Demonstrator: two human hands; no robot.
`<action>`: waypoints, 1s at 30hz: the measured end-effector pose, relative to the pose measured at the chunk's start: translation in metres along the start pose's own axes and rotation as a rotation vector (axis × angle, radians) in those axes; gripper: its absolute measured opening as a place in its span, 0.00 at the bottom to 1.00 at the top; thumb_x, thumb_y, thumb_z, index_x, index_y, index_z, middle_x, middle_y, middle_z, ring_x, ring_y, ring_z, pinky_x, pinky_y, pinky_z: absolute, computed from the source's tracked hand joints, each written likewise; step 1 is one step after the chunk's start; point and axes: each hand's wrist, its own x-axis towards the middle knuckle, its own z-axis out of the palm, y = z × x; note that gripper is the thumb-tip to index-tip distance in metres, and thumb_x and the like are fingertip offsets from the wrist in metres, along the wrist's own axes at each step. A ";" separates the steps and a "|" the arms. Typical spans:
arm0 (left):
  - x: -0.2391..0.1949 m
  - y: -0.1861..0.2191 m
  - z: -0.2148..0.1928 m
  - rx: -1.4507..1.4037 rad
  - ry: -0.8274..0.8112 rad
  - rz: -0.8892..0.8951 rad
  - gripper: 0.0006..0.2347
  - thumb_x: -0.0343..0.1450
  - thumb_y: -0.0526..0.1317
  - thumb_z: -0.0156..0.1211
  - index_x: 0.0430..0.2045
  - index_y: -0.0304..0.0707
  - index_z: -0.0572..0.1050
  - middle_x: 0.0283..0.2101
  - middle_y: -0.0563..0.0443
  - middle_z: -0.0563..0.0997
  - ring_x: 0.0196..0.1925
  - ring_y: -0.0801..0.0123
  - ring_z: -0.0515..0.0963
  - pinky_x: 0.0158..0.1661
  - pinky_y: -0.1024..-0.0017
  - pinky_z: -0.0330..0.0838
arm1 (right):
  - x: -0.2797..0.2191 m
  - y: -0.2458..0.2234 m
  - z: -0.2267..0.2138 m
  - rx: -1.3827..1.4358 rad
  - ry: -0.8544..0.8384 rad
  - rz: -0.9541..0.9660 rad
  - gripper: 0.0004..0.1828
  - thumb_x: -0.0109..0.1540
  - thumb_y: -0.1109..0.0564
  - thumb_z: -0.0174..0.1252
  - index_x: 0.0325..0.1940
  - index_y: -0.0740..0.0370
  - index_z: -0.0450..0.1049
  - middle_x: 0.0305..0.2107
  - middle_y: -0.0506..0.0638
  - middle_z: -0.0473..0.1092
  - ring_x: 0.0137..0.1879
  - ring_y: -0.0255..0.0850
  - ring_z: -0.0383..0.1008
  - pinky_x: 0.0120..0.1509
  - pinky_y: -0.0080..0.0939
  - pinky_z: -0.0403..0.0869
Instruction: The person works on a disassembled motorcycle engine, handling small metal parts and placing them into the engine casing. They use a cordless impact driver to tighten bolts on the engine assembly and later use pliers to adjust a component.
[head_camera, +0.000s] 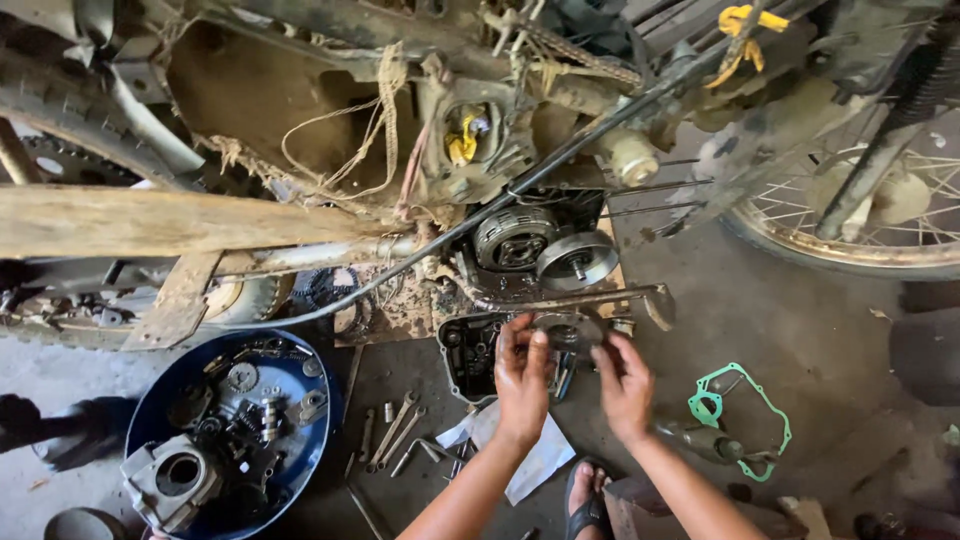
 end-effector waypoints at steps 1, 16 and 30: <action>0.002 -0.001 0.001 0.004 -0.008 0.001 0.16 0.74 0.43 0.59 0.56 0.42 0.69 0.42 0.56 0.73 0.40 0.76 0.71 0.38 0.75 0.73 | 0.005 0.005 0.001 0.002 0.008 0.000 0.18 0.65 0.57 0.63 0.57 0.66 0.75 0.38 0.48 0.77 0.42 0.34 0.73 0.48 0.34 0.73; 0.030 0.021 0.022 0.364 0.024 0.501 0.16 0.71 0.28 0.65 0.53 0.30 0.79 0.51 0.52 0.80 0.42 0.79 0.80 0.42 0.81 0.77 | 0.052 0.001 0.027 0.532 0.040 -0.032 0.13 0.70 0.61 0.57 0.57 0.69 0.75 0.45 0.47 0.76 0.50 0.31 0.72 0.57 0.32 0.72; 0.031 0.025 0.025 0.354 -0.005 0.607 0.12 0.68 0.26 0.69 0.44 0.30 0.83 0.46 0.48 0.82 0.40 0.73 0.85 0.39 0.77 0.81 | 0.056 -0.017 0.031 0.962 0.067 0.040 0.10 0.70 0.64 0.58 0.56 0.68 0.76 0.47 0.50 0.76 0.50 0.36 0.74 0.56 0.40 0.74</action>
